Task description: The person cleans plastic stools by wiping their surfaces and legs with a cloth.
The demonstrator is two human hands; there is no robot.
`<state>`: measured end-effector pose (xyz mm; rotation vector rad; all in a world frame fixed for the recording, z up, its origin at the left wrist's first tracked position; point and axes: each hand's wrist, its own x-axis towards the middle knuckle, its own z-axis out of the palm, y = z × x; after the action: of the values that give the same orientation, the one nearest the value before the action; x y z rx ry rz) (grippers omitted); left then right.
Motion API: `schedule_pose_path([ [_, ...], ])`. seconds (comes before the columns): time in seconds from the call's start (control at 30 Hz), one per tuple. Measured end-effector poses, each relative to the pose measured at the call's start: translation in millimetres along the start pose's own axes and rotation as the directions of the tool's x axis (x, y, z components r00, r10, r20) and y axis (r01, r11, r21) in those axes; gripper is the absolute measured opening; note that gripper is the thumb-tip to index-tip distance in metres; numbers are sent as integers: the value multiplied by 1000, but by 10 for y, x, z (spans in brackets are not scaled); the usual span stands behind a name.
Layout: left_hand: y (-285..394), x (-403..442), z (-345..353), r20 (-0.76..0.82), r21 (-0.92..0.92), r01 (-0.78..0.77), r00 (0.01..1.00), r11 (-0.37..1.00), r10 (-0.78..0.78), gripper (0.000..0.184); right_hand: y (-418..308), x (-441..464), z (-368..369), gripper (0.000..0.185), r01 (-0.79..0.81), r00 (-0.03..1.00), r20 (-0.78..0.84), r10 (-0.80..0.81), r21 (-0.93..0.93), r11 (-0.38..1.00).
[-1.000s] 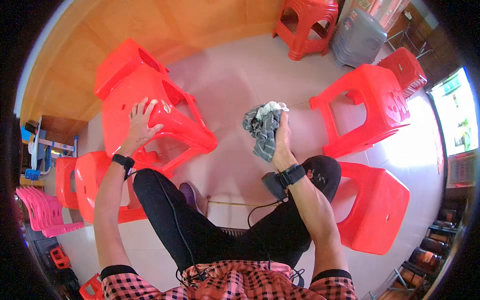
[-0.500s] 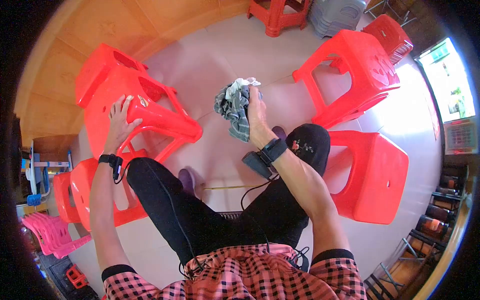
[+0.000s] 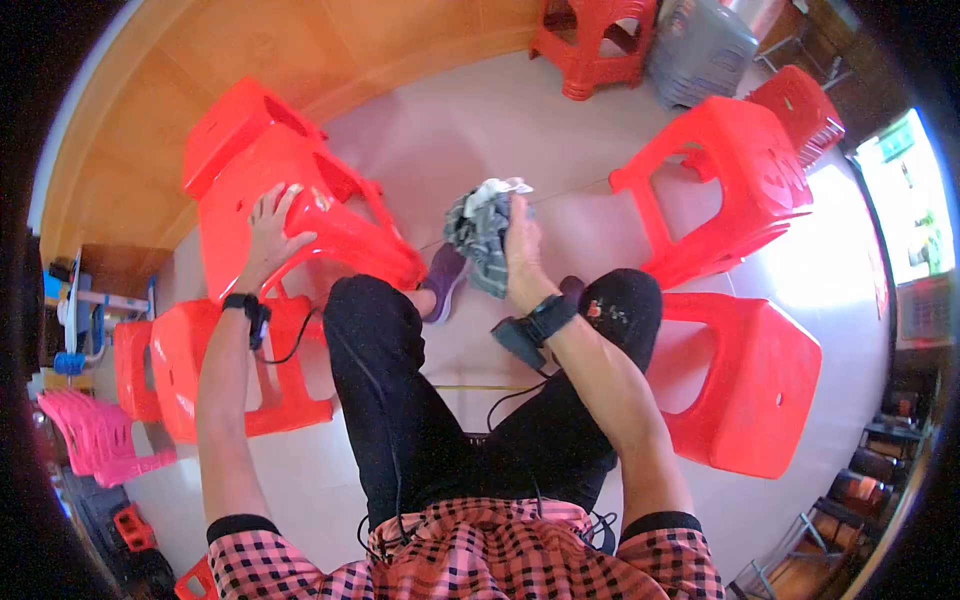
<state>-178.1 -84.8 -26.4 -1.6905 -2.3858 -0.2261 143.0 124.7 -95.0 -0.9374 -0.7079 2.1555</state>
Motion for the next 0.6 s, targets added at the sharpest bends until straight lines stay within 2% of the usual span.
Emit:
schedule_pose_path([
  [0.03,7,49,38,-20,3,-30,999,1000,30,84,21,0,33,50,-36,998,57,34,30,999],
  [0.13,34,66,-10,-32,-45,-66,997,997,65,83,27,-113,63,51,27,998,-50,-29,-38,999],
  [0.17,15,78,-11,-31,-48,-79,996,996,78,83,29,-107,85,48,13,987,-158,-34,-130,991],
  [0.2,-16,79,9,-20,-45,-78,997,996,78,83,21,-174,151,43,103,975,-182,-126,-132,986],
  [0.27,-86,38,5,13,-37,-55,998,998,56,83,-12,-237,188,35,105,986,-123,-113,-67,992],
  [0.33,-136,-29,24,28,-48,-55,998,997,56,83,-32,-214,179,31,114,974,-187,-127,-77,990],
  [0.4,-246,-120,38,39,-1,-8,999,1000,8,84,-68,-263,211,31,116,964,-229,-137,-105,988],
  [0.43,-285,-181,37,35,-1,-21,999,1000,21,84,-54,-259,215,33,124,971,-198,-137,-73,990],
  [0.5,-369,-294,76,11,-6,78,997,997,-78,84,-11,-208,204,35,141,975,-169,-145,-36,989],
  [0.57,-520,-386,141,6,-11,52,999,999,-52,84,42,-126,171,32,150,967,-196,-163,-78,986],
  [0.6,-554,-435,140,13,6,107,994,994,-108,83,15,-160,204,31,150,960,-223,-171,-109,983],
])
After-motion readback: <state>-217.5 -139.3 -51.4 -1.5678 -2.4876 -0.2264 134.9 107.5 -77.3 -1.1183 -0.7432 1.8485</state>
